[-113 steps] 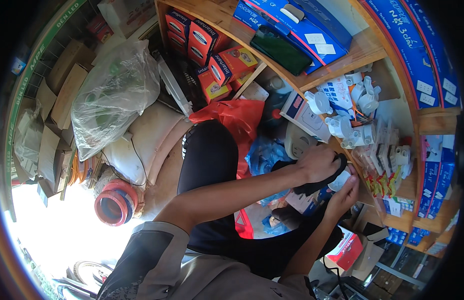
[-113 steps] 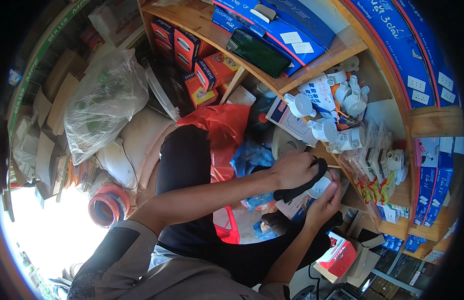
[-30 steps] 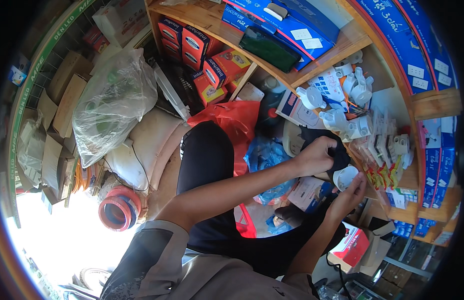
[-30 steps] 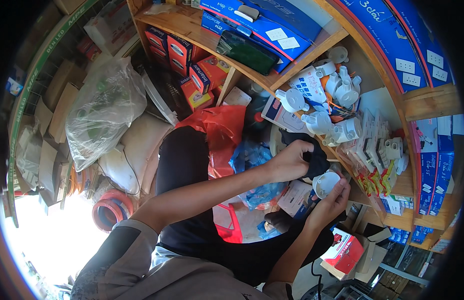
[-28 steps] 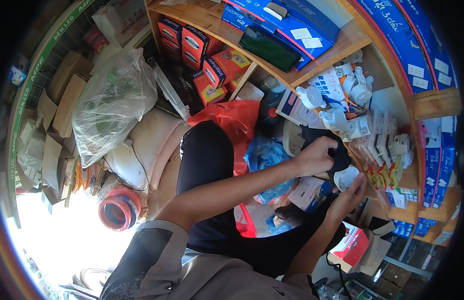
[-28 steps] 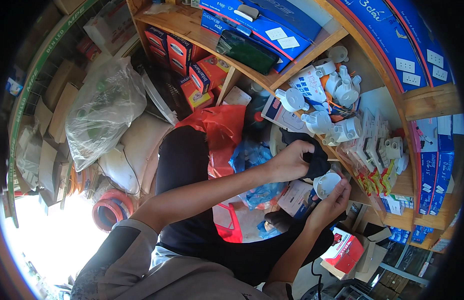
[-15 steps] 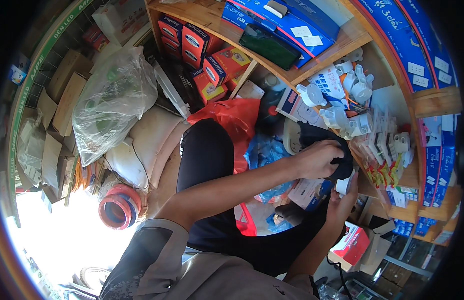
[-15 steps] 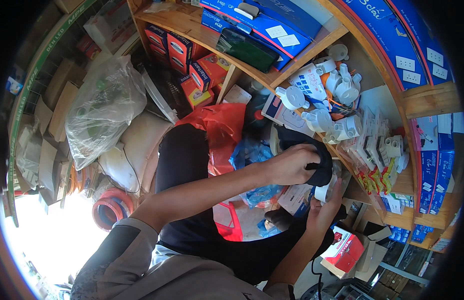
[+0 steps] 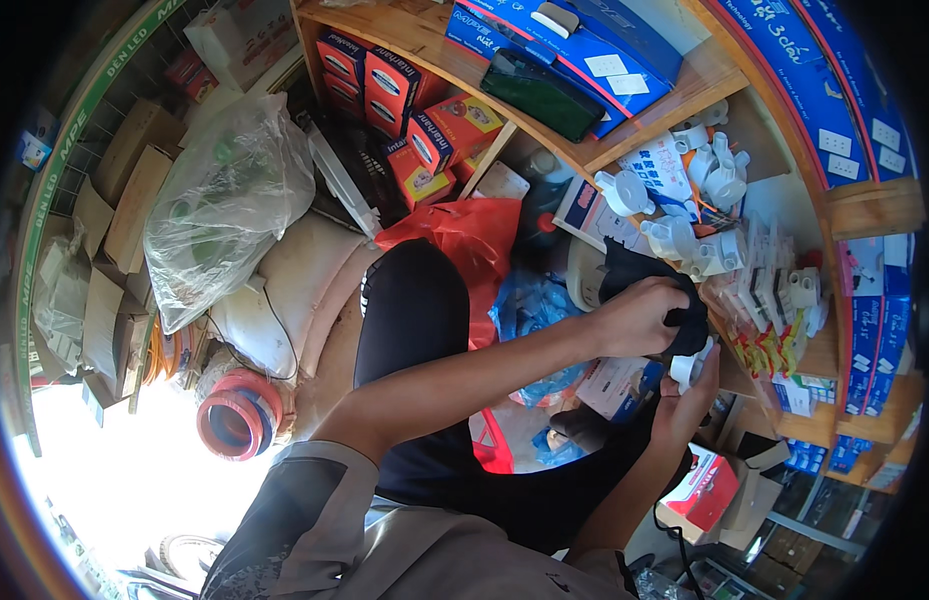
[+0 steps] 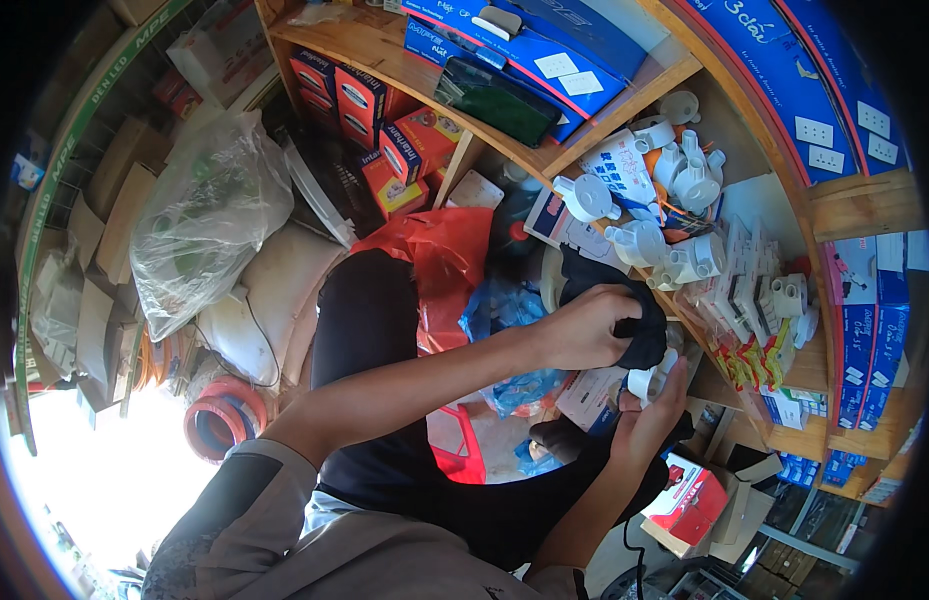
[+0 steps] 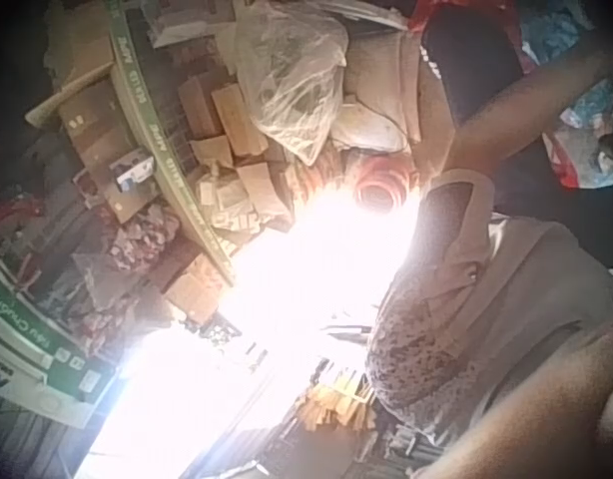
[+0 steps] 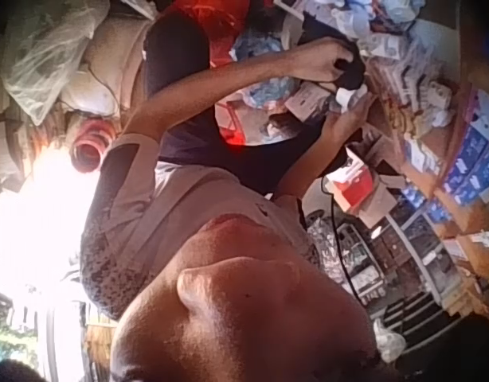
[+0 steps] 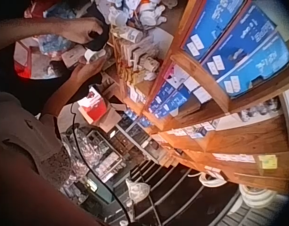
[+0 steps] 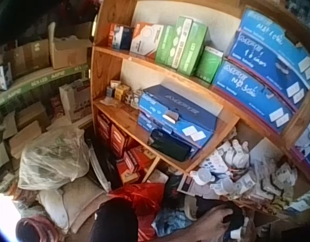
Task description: Inspecting and cleaning an electrical mounting base with a cloth in a storage room.
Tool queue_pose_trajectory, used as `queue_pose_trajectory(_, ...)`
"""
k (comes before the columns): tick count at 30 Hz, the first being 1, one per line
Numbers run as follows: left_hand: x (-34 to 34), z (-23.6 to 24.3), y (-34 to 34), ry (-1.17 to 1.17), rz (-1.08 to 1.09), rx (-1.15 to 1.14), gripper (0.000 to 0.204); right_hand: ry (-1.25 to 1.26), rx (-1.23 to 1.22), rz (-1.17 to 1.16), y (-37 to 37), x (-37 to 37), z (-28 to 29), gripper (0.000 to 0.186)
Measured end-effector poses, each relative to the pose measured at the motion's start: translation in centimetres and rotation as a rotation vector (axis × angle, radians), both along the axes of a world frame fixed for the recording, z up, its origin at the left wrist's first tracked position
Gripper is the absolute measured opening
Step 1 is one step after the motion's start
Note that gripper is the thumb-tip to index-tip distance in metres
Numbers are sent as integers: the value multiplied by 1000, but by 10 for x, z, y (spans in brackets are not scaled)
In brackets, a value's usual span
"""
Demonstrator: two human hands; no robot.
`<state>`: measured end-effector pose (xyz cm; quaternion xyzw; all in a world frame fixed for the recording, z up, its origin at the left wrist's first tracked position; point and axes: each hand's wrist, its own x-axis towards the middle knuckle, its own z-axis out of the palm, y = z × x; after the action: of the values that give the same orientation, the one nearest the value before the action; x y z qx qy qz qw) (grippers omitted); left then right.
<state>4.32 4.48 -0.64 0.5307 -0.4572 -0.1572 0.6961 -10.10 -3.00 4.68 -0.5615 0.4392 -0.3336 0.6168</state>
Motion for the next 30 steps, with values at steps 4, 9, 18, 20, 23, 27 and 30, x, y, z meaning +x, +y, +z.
queue_pose_trajectory(4,0,-1,-2,24,-5,-57,21,-15,10,6,-1,0,0,28)
queue_pose_trajectory(9,2,2,2,8,-5,-12,19,-17,3,2,1,1,2,27)
queue_pose_trajectory(18,2,1,1,39,-14,-22,18,-17,-23,0,2,0,1,27)
queue_pose_trajectory(20,4,1,1,34,-16,-17,19,-18,-21,-4,2,1,1,27)
queue_pose_trajectory(23,4,2,-1,46,-32,-14,17,-30,-24,4,-1,-2,-1,26)
queue_pose_trajectory(27,1,9,-5,320,-41,-202,12,-138,-199,126,3,-2,-3,43)
queue_pose_trajectory(30,1,8,-5,484,-66,-197,10,-9,-548,271,3,-6,-8,61)
